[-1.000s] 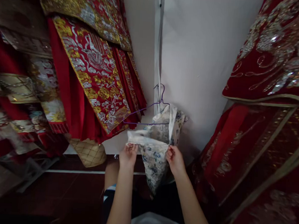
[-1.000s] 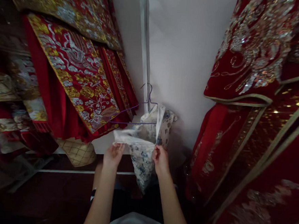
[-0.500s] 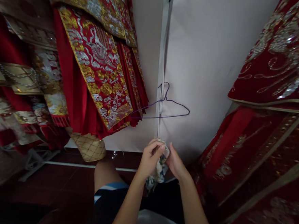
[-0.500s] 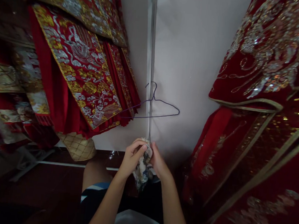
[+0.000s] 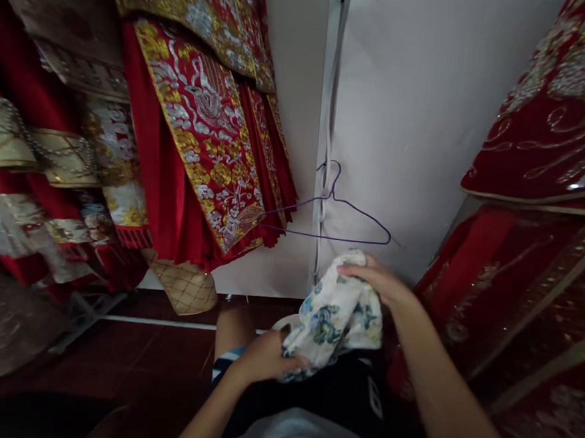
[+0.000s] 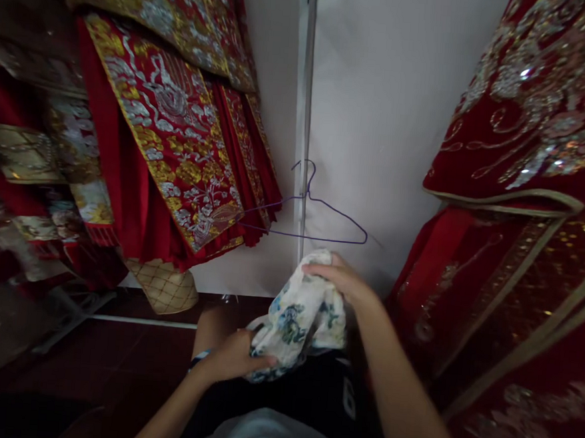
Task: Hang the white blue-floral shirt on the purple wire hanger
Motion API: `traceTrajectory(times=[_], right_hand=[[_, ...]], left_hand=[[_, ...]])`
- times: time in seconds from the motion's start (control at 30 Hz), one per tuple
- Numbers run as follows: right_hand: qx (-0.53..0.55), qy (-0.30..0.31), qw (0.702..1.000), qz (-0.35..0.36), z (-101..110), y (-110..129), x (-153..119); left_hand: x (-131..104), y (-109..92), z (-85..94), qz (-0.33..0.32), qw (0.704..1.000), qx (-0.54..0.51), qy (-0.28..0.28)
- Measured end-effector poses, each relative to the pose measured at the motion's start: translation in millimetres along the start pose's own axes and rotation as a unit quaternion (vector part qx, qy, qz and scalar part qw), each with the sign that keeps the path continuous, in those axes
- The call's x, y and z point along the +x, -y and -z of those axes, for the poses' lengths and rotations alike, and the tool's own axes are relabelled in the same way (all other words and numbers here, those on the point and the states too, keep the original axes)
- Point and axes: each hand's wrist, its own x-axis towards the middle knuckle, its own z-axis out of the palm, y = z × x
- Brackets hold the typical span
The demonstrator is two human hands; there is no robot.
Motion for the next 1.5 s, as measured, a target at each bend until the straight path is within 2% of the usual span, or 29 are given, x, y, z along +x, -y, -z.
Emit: traceTrajectory(times=[0.03,0.1,0.2,0.23,0.33,0.43,0.5,0.57,0.63,0.7,0.73,0.77,0.83,0.9,0.97,1.1,1.2,1.3,1.43,1.5], right_hand=[[-0.072,-0.006,0.997,0.028,10,6,11],[-0.199,-0.026,0.975,0.098,22,12,37],[-0.276,-0.112,0.923,0.242,18,4,84],[-0.283,-0.139,0.913,0.257,13,-2,98],[-0.312,-0.129,0.916,0.216,0,-24,127],[-0.328,-0.099,0.923,0.174,3,-43,130],[-0.327,-0.108,0.918,0.196,11,-50,124],[-0.315,-0.145,0.907,0.239,18,-50,121],[-0.297,-0.174,0.901,0.265,19,-45,123],[-0.286,-0.15,0.915,0.242,18,-40,128],[-0.283,-0.125,0.925,0.22,17,-39,130],[-0.28,-0.102,0.934,0.195,17,-38,131],[-0.279,-0.085,0.941,0.169,20,-39,129],[-0.28,-0.101,0.938,0.178,29,-40,121],[-0.279,-0.116,0.936,0.181,39,-39,111],[-0.277,-0.119,0.939,0.164,54,-29,95],[-0.283,-0.116,0.94,0.15,56,-22,86],[-0.304,-0.12,0.932,0.155,54,-20,77],[-0.323,-0.137,0.917,0.189,55,-22,69],[-0.321,-0.132,0.916,0.199,53,-24,68]], left_hand=[[-1,8,4.6,0.008,0.999,0.037,-0.036],[2,17,21.7,-0.021,0.993,0.051,-0.108],[16,16,60.3,-0.095,0.974,-0.038,-0.203],[21,13,74.0,-0.106,0.964,-0.08,-0.232],[29,7,108.9,-0.07,0.943,-0.145,-0.292],[25,9,127.2,0.018,0.935,-0.11,-0.337],[20,11,130.5,0.047,0.926,-0.083,-0.365],[16,8,130.2,0.049,0.931,-0.037,-0.36],[15,2,129.7,0.029,0.955,0.035,-0.293],[19,-4,130.1,-0.005,0.976,0.066,-0.206],[21,-5,130.4,-0.018,0.981,0.051,-0.186],[25,-5,130.5,-0.025,0.982,0.018,-0.189],[33,-2,130.6,-0.016,0.968,-0.068,-0.243],[42,0,131.0,-0.003,0.941,-0.145,-0.304],[50,-2,132.8,-0.015,0.914,-0.219,-0.34],[69,-21,140.6,-0.043,0.846,-0.371,-0.381],[88,-34,148.0,-0.031,0.814,-0.426,-0.394],[102,-37,153.7,-0.03,0.807,-0.431,-0.402],[103,-28,157.0,-0.027,0.838,-0.401,-0.37],[99,-20,157.9,-0.034,0.845,-0.382,-0.372]])
